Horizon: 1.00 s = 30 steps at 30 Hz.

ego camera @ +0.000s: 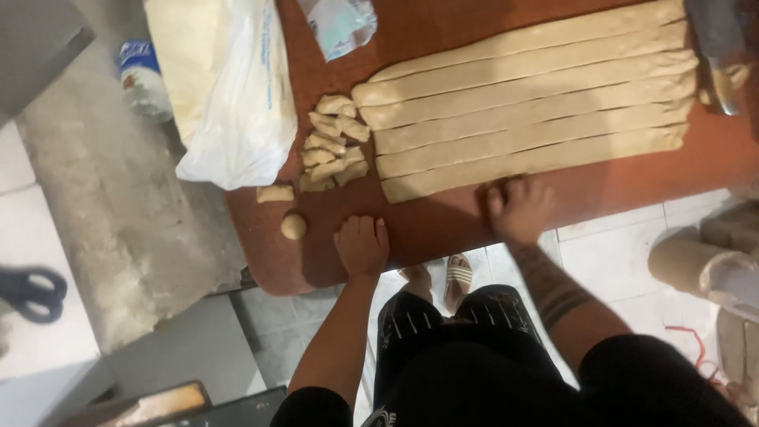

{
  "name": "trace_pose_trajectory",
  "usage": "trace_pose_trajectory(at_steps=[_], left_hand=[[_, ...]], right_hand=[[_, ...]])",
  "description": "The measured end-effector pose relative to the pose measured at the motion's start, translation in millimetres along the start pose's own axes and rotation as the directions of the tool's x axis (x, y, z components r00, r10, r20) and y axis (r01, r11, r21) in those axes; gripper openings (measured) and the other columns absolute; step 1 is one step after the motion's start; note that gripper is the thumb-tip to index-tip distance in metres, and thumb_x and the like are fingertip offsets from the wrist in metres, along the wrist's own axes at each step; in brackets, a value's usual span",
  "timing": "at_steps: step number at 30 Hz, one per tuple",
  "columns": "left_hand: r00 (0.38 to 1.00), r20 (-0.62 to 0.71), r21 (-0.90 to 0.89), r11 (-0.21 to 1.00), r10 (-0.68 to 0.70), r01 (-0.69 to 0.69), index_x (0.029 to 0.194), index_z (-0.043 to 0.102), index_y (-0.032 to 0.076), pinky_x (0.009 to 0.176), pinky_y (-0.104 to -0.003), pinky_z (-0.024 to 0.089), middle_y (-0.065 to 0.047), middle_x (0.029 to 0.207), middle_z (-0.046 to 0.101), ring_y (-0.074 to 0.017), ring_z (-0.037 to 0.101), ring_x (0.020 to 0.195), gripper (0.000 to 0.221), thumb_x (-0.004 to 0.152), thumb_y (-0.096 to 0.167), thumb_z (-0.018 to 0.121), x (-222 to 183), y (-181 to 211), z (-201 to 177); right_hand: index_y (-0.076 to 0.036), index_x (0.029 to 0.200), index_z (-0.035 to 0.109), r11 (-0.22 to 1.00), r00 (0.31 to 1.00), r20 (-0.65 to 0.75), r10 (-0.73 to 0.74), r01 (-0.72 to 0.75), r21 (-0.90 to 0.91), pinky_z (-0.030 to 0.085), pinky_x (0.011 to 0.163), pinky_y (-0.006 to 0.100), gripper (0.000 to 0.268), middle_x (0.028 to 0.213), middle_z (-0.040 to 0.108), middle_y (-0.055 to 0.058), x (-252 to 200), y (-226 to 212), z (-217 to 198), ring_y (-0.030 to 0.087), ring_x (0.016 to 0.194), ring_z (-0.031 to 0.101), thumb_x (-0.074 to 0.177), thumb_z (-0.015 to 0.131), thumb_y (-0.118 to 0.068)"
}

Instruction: Shaping pre-cut dough pieces into small balls and arranging them on a baking tray

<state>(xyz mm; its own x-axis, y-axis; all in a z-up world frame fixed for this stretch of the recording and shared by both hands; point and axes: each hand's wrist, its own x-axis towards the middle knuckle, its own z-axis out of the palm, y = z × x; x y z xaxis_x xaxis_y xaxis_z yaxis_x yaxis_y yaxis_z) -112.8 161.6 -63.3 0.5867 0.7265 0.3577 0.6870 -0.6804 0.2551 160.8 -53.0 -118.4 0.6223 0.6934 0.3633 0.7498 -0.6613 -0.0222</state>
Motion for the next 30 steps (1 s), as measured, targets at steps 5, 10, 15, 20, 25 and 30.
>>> trace_pose_trajectory(at_steps=[5, 10, 15, 20, 25, 30], left_hand=[[1.000, -0.017, -0.004, 1.000, 0.000, 0.000, 0.079, 0.056, 0.018, 0.059, -0.037, 0.038, 0.000, 0.074, 0.048, -0.0224, 0.053, 0.064, 0.027, 0.097, 0.038, 0.062, -4.9, -2.3, 6.1], [0.999, 0.043, -0.008, 1.000, -0.002, 0.002, 0.083, 0.058, 0.017, 0.061, -0.038, 0.039, -0.001, 0.076, 0.048, -0.0229, 0.052, 0.065, 0.025, 0.098, 0.036, 0.061, -7.5, -3.1, 4.8], [0.998, 0.054, -0.012, 1.000, -0.010, 0.011, 0.087, 0.060, 0.017, 0.065, -0.036, 0.040, -0.001, 0.080, 0.050, -0.0217, 0.055, 0.071, 0.023, 0.100, 0.037, 0.059, -14.2, -6.1, 3.0], [0.949, 0.233, -0.166, 0.953, -0.213, 0.255, 0.089, 0.069, 0.007, 0.065, -0.038, 0.048, -0.010, 0.076, 0.063, -0.0277, 0.065, 0.072, 0.024, 0.099, 0.028, 0.066, 14.5, 23.9, -14.9], [0.586, 0.808, -0.496, 0.609, 0.061, 0.620, 0.142, 0.055, 0.016, 0.115, -0.052, 0.040, -0.021, 0.140, 0.058, -0.0404, 0.052, 0.135, 0.051, 0.102, 0.047, 0.058, 48.5, 139.6, -61.2], [0.754, 0.646, -0.710, 0.271, -0.116, 0.650, 0.137, 0.063, 0.009, 0.109, -0.047, 0.046, -0.020, 0.121, 0.069, -0.0310, 0.063, 0.119, 0.041, 0.103, 0.031, 0.062, 34.5, 159.0, -30.9]], right_hand=[[-0.016, 0.086, 0.068, 0.952, 0.967, -0.004, -0.253, 0.250, 0.175, 0.044, 0.088, 0.050, 0.028, 0.098, 0.064, 0.009, -29.8, 5.5, 7.5, 0.035, 0.096, 0.061, 0.085, 0.069, -0.044], [-0.011, 0.092, 0.066, 0.998, 0.998, -0.030, 0.061, -0.061, -0.004, 0.043, 0.078, 0.048, 0.033, 0.097, 0.058, 0.012, 11.2, -2.1, -18.4, 0.036, 0.090, 0.056, 0.086, 0.076, -0.042], [-0.010, 0.085, 0.071, 0.984, 0.978, 0.139, 0.155, -0.165, 0.061, 0.044, 0.085, 0.039, 0.030, 0.094, 0.064, 0.010, -6.8, -9.2, -36.1, 0.031, 0.091, 0.061, 0.092, 0.075, -0.039], [-0.014, 0.100, 0.077, 0.616, 0.776, 0.497, 0.388, -0.620, 0.486, 0.053, 0.092, 0.043, 0.031, 0.096, 0.076, 0.014, 0.6, -12.3, -55.2, 0.038, 0.100, 0.071, 0.098, 0.070, -0.044], [-0.009, 0.121, 0.069, 0.138, 0.467, 0.847, 0.255, -0.885, 0.446, 0.047, 0.093, 0.042, 0.065, 0.113, 0.066, 0.017, 46.8, -69.0, -144.7, 0.029, 0.105, 0.059, 0.101, 0.047, -0.068], [0.004, 0.135, 0.065, 0.086, 0.619, 0.781, 0.085, -0.786, 0.613, 0.039, 0.117, 0.054, 0.068, 0.135, 0.063, 0.032, 58.7, -51.9, -107.4, 0.042, 0.135, 0.054, 0.104, 0.055, -0.055]])
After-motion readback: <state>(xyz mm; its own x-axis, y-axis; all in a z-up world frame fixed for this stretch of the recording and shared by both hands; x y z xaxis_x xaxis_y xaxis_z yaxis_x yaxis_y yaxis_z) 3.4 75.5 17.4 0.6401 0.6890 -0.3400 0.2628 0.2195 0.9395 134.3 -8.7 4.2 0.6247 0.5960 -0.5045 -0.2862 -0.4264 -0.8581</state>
